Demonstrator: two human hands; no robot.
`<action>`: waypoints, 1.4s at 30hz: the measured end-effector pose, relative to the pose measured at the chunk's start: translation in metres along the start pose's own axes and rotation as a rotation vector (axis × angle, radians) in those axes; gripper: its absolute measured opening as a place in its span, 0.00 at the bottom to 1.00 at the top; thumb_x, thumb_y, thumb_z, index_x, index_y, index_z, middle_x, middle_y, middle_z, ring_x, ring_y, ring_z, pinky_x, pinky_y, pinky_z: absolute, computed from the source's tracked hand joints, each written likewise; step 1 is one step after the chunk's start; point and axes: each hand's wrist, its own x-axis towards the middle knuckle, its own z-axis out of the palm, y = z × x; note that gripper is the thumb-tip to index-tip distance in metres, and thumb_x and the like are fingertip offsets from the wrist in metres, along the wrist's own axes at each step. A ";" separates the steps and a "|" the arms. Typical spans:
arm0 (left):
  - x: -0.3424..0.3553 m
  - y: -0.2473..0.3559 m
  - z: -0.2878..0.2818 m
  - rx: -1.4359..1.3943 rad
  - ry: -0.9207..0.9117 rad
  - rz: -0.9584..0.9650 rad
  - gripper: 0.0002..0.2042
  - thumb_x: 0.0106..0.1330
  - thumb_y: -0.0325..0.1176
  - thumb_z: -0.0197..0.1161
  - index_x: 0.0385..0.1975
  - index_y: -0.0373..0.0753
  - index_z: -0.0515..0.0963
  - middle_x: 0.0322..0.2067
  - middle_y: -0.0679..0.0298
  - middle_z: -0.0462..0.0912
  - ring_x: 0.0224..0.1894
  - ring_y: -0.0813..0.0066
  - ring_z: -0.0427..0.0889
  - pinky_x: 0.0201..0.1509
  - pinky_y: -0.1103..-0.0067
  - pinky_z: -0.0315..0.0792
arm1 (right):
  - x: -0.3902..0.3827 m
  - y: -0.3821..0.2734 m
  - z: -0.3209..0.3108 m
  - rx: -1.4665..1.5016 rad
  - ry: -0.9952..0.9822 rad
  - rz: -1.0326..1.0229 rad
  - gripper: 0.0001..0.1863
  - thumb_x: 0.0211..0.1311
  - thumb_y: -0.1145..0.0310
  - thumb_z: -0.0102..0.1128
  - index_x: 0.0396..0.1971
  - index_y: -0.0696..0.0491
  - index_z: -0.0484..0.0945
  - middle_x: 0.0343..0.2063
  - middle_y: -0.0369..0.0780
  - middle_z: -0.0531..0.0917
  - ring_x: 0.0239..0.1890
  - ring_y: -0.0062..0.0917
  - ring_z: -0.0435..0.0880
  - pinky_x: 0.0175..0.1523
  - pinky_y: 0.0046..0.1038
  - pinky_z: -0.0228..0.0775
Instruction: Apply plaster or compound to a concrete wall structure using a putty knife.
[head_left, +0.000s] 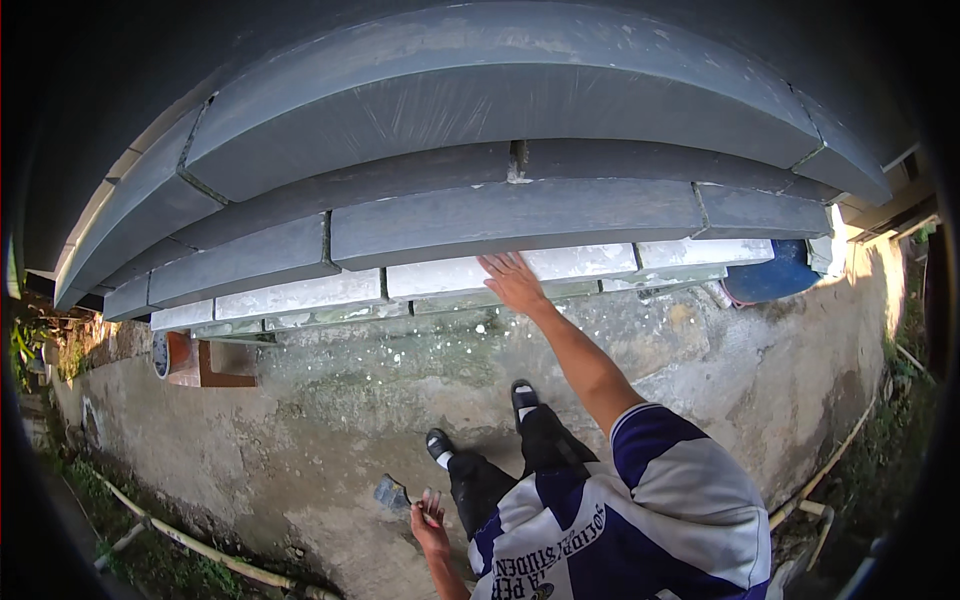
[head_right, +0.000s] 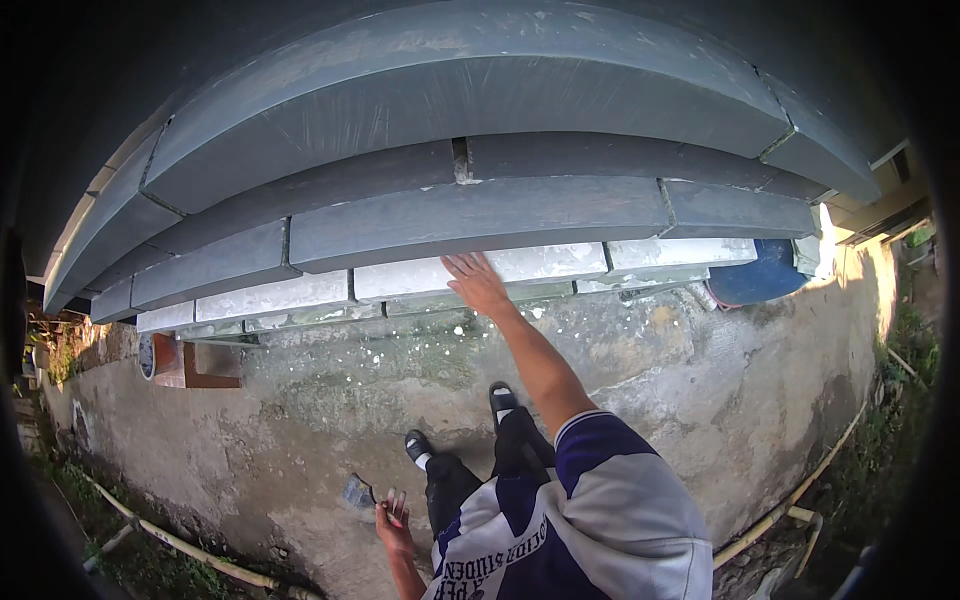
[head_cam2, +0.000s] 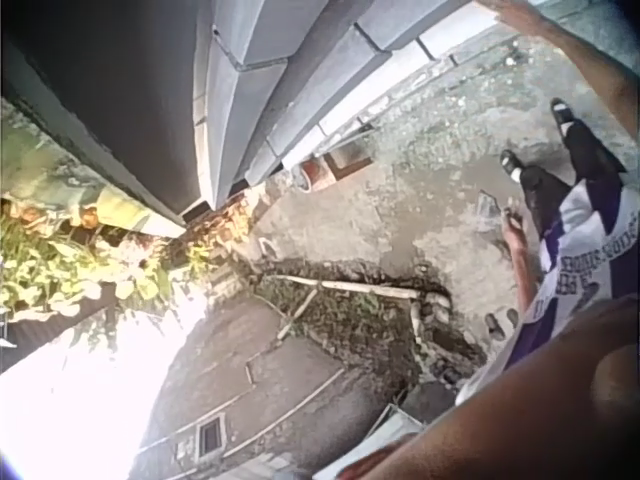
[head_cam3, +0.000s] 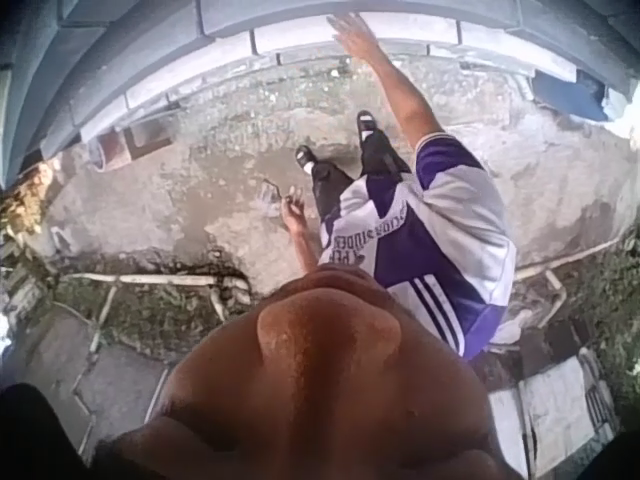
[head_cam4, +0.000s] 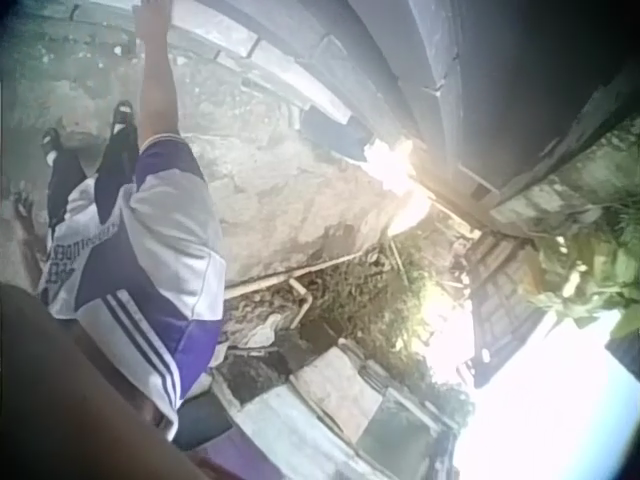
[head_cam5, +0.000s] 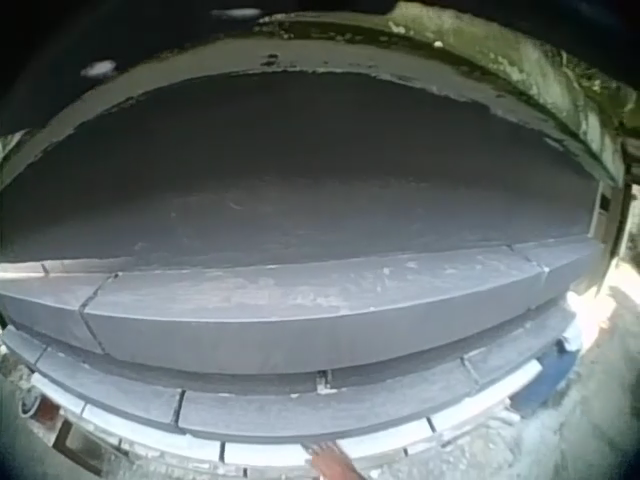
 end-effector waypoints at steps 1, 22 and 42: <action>0.001 -0.003 -0.006 0.002 0.004 -0.003 0.12 0.68 0.50 0.49 0.37 0.49 0.69 0.57 0.63 0.71 0.59 0.64 0.69 0.58 0.69 0.57 | -0.033 0.025 -0.025 -0.156 -0.020 -0.042 0.33 0.63 0.53 0.48 0.66 0.46 0.52 0.64 0.43 0.60 0.67 0.37 0.55 0.70 0.40 0.43; 0.010 0.000 0.026 0.056 0.015 -0.010 0.12 0.69 0.50 0.47 0.36 0.50 0.68 0.56 0.66 0.73 0.58 0.67 0.71 0.55 0.71 0.58 | 0.006 -0.094 -0.004 0.538 -0.189 -0.159 0.31 0.63 0.47 0.47 0.55 0.58 0.69 0.60 0.54 0.63 0.65 0.45 0.56 0.68 0.41 0.46; -0.016 0.011 0.003 0.089 0.055 0.116 0.15 0.70 0.47 0.46 0.39 0.41 0.69 0.50 0.58 0.76 0.52 0.62 0.77 0.48 0.73 0.69 | -0.039 0.076 0.018 -0.266 0.320 1.062 0.41 0.65 0.44 0.37 0.63 0.66 0.51 0.64 0.62 0.47 0.69 0.52 0.38 0.69 0.49 0.28</action>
